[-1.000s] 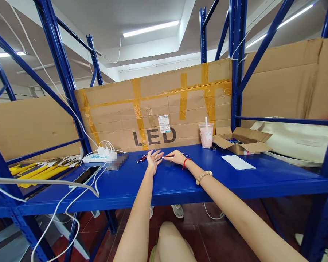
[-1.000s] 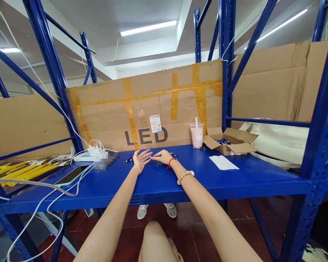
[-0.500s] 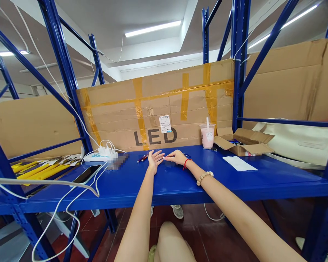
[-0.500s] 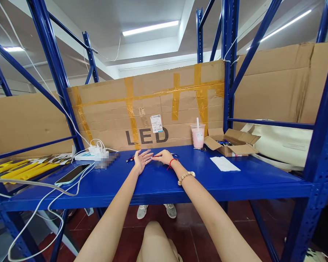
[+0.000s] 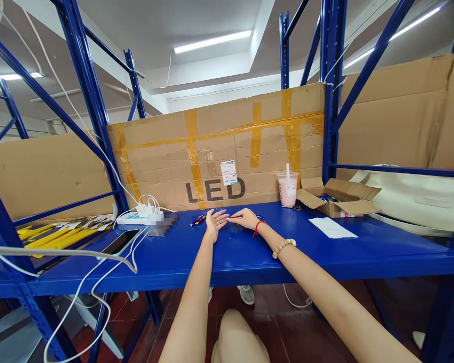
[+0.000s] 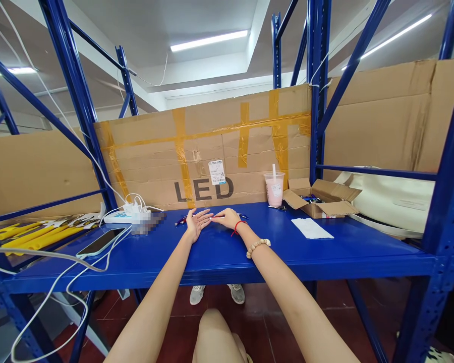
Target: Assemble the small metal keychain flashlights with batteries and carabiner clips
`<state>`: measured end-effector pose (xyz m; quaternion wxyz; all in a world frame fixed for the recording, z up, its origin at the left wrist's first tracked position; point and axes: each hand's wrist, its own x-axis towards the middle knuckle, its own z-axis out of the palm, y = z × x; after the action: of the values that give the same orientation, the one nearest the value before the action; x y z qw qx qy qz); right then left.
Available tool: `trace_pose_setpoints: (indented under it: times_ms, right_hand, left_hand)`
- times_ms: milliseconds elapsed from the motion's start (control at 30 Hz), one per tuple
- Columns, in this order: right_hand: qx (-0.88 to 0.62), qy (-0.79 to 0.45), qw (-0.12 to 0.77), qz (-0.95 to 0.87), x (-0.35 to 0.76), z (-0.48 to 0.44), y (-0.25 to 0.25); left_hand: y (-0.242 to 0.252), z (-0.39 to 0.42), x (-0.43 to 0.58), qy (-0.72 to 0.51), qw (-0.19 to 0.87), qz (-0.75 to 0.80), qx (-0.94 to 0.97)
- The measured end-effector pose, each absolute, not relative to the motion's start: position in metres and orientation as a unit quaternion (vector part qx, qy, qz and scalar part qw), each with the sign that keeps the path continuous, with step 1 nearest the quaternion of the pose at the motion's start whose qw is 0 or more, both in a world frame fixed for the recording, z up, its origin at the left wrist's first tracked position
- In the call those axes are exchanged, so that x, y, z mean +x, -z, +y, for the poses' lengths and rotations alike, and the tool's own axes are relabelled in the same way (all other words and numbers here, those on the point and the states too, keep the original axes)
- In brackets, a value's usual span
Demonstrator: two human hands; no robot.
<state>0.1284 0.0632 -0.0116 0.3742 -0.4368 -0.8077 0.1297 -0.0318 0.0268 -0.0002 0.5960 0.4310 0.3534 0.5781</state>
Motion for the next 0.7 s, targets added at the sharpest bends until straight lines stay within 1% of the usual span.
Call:
trace_pose_setpoints:
  times_ms: [133, 333, 500, 700]
  right_hand:
    - [-0.434, -0.137, 0.364, -0.812, 0.1277, 0.0606, 0.0104]
    - [-0.42, -0.19, 0.333, -0.822, 0.1254, 0.0559, 0.0107]
    - [-0.423, -0.225, 0.347, -0.806, 0.1236, 0.0555, 0.0113]
    - [-0.4, -0.22, 0.356, -0.815, 0.1248, 0.059, 0.0132]
  left_hand:
    - [0.0004, 0.0262, -0.0322, -0.571, 0.591, 0.356, 0.444]
    - [0.0002, 0.0256, -0.0322, -0.568, 0.586, 0.364, 0.449]
    - [0.0006, 0.0262, -0.0322, -0.569, 0.588, 0.362, 0.447]
    - [0.0009, 0.0256, -0.0319, -0.57, 0.59, 0.358, 0.445]
